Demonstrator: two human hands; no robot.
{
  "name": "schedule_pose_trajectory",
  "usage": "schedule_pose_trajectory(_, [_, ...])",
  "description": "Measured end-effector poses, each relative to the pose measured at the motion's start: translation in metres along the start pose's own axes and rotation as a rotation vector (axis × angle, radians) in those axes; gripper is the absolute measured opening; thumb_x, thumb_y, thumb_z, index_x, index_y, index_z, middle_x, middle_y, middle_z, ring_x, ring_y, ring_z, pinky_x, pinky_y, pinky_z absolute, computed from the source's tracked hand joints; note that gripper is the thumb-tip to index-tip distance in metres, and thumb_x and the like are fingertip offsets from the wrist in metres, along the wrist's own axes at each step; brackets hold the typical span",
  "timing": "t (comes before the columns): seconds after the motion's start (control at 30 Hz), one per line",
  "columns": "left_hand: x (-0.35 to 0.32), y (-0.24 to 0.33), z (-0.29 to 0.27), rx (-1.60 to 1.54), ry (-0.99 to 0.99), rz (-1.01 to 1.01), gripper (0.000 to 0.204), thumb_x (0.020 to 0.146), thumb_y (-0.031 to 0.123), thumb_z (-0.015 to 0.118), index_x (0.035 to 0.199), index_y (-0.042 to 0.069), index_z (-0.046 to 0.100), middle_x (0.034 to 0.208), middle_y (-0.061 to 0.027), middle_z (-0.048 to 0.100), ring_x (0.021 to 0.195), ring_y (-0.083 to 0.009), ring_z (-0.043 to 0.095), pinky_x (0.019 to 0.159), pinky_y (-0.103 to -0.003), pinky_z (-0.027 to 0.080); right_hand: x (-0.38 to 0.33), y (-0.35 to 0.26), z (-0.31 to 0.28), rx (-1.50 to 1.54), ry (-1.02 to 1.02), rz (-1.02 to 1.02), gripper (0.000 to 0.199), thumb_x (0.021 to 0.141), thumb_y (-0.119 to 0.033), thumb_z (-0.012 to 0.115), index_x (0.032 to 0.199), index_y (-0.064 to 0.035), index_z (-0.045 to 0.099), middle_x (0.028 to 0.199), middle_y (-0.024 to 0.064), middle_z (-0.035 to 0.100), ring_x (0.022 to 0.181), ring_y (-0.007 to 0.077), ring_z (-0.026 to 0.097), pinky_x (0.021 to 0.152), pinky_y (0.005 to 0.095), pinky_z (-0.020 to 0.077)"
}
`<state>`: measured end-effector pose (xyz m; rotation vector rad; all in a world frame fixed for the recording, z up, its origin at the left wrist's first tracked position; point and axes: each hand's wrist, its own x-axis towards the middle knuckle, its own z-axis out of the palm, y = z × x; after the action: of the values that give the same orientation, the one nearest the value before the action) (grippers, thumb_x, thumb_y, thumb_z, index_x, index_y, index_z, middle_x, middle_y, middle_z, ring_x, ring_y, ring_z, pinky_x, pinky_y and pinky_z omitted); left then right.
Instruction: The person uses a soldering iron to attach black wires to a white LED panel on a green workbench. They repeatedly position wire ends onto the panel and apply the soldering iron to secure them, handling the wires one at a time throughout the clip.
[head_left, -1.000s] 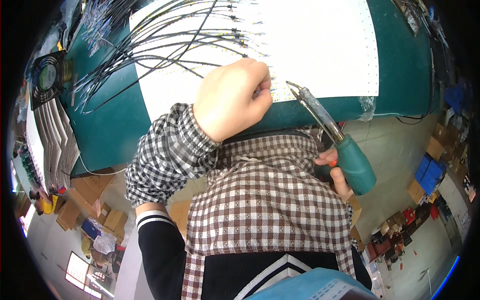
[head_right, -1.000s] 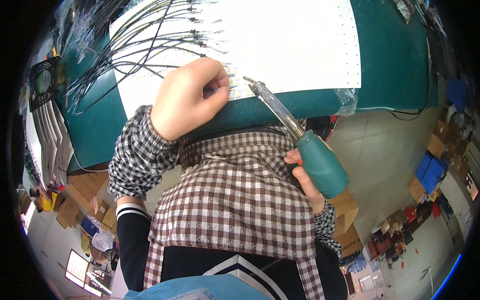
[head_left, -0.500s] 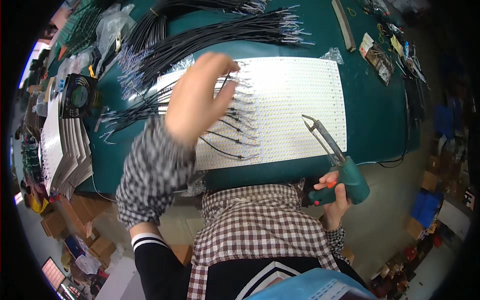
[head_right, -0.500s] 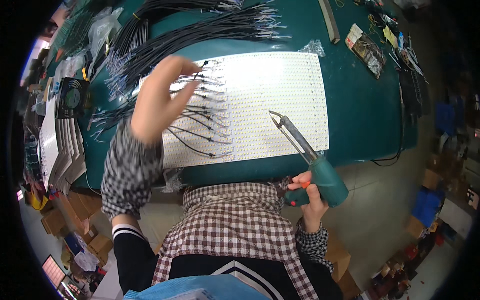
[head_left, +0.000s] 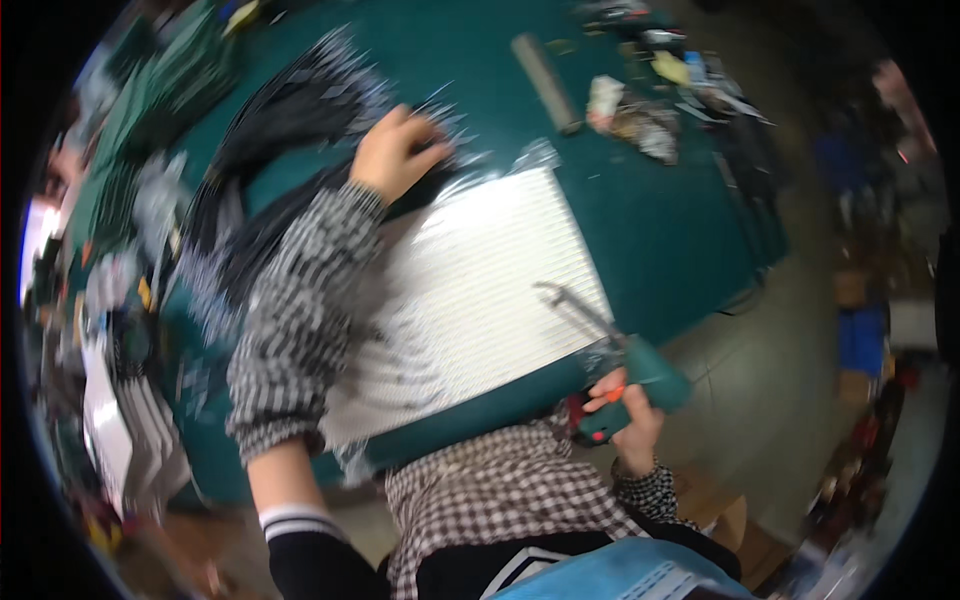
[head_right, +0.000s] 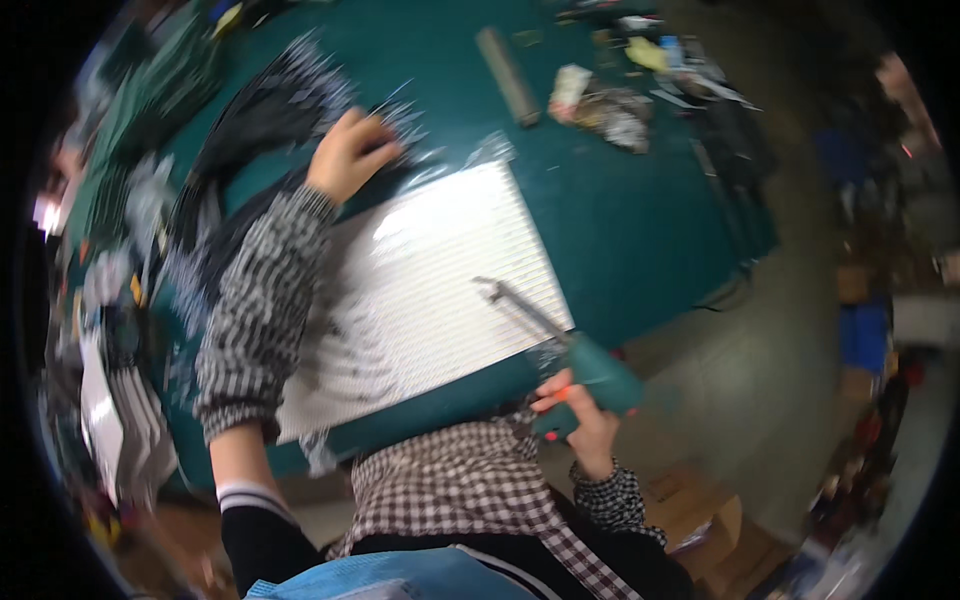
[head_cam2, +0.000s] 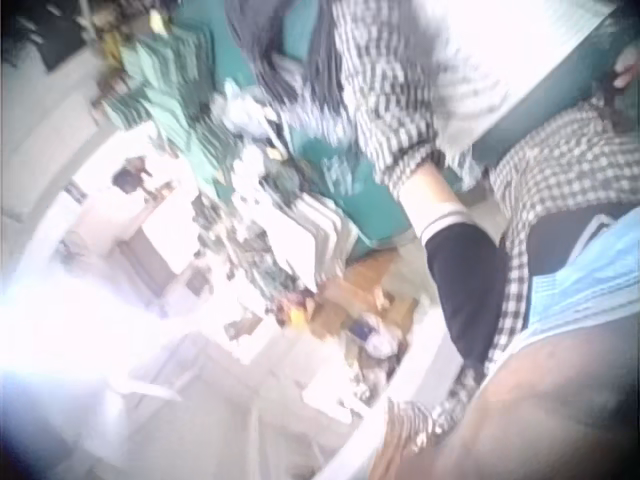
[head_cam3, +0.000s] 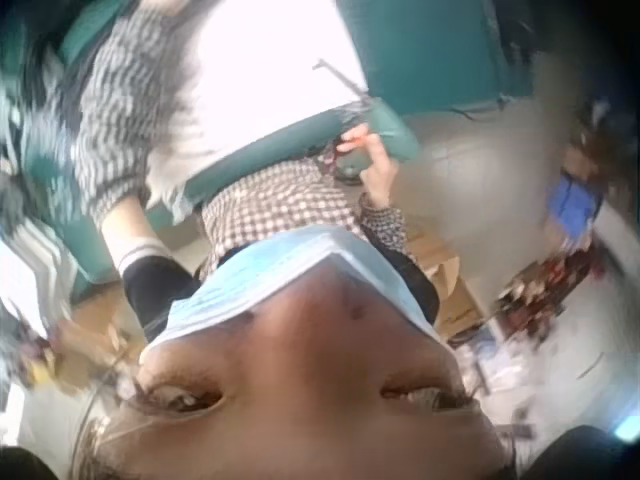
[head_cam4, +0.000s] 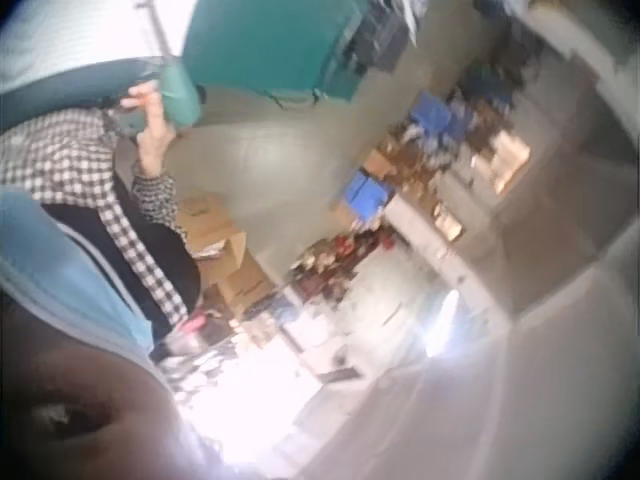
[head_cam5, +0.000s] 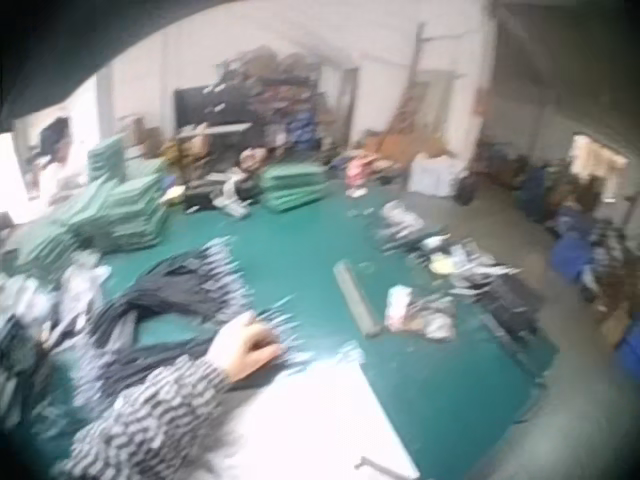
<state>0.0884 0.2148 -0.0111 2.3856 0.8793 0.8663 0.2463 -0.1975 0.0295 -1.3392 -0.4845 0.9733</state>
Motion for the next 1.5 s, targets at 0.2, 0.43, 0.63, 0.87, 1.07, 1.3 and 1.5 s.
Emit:
schedule_pose_trajectory(0.2, [0.009, 0.012, -0.003, -0.151, 0.012, -0.01, 0.01, 0.084, 0.01, 0.069, 0.093, 0.004, 0.068, 0.095, -0.0075, 0.06, 0.087, -0.0202, 0.064, 0.077, -0.032, 0.051, -0.003, 0.0, 0.0, 0.057, -0.047, -0.093, 0.022, 0.096, -0.014, 0.061, 0.104, 0.0063, 0.063, 0.093, 0.0148, 0.065, 0.081, 0.0232, 0.069, 0.068, 0.0357, 0.0615])
schedule_pose_trajectory(0.43, [0.008, 0.012, -0.015, -0.544, 0.015, -0.167, 0.009, 0.091, 0.008, 0.067, 0.095, 0.0, 0.067, 0.086, -0.0012, 0.066, 0.079, -0.0084, 0.063, 0.074, -0.024, 0.049, -0.004, 0.006, 0.005, 0.078, -0.042, -0.097, 0.021, 0.096, -0.014, 0.063, 0.104, 0.0053, 0.063, 0.093, 0.015, 0.065, 0.083, 0.023, 0.069, 0.067, 0.0361, 0.0621])
schedule_pose_trajectory(0.63, [0.007, 0.007, -0.057, -0.291, 0.247, 0.049, 0.008, 0.089, 0.005, 0.068, 0.096, 0.002, 0.068, 0.085, -0.0022, 0.064, 0.072, -0.0091, 0.057, 0.066, -0.024, 0.046, -0.001, 0.003, 0.015, 0.074, -0.079, -0.142, 0.025, 0.096, -0.017, 0.063, 0.102, 0.0065, 0.063, 0.093, 0.0162, 0.065, 0.082, 0.024, 0.069, 0.069, 0.0362, 0.0619])
schedule_pose_trajectory(0.87, [-0.106, 0.124, -0.108, -0.184, -0.023, -0.069, 0.007, 0.085, 0.004, 0.066, 0.092, 0.002, 0.065, 0.083, -0.0099, 0.061, 0.068, -0.0219, 0.059, 0.062, -0.031, 0.049, -0.01, 0.025, -0.005, 0.081, -0.092, -0.134, 0.038, 0.098, -0.029, 0.059, 0.107, 0.0084, 0.058, 0.099, 0.0191, 0.063, 0.077, 0.0243, 0.068, 0.07, 0.0352, 0.0619])
schedule_pose_trajectory(1.07, [-0.225, 0.159, -0.071, -0.207, -0.328, -0.392, 0.008, 0.081, 0.002, 0.066, 0.087, 0.003, 0.062, 0.082, -0.0102, 0.058, 0.071, -0.0225, 0.061, 0.061, -0.031, 0.049, -0.002, 0.029, 0.003, 0.052, -0.317, -0.093, 0.044, 0.096, -0.033, 0.062, 0.109, 0.008, 0.058, 0.102, 0.021, 0.063, 0.08, 0.0258, 0.069, 0.071, 0.0356, 0.0615])
schedule_pose_trajectory(1.3, [-0.245, 0.139, -0.018, -0.15, -0.222, -0.522, 0.006, 0.081, 0.007, 0.066, 0.084, 0.004, 0.062, 0.08, -0.0085, 0.061, 0.071, -0.0247, 0.062, 0.064, -0.033, 0.05, -0.01, 0.032, -0.002, 0.005, -0.309, 0.033, 0.049, 0.094, -0.038, 0.064, 0.112, 0.0078, 0.057, 0.104, 0.023, 0.063, 0.081, 0.0273, 0.069, 0.071, 0.0368, 0.0602])
schedule_pose_trajectory(1.5, [-0.247, 0.136, -0.016, -0.126, -0.211, -0.524, 0.007, 0.079, 0.005, 0.068, 0.081, 0.004, 0.061, 0.08, -0.0073, 0.06, 0.071, -0.0232, 0.063, 0.063, -0.032, 0.05, -0.022, 0.033, 0.003, -0.077, -0.289, 0.082, 0.052, 0.092, -0.037, 0.067, 0.115, 0.0084, 0.057, 0.107, 0.0239, 0.063, 0.089, 0.0294, 0.068, 0.074, 0.039, 0.061])
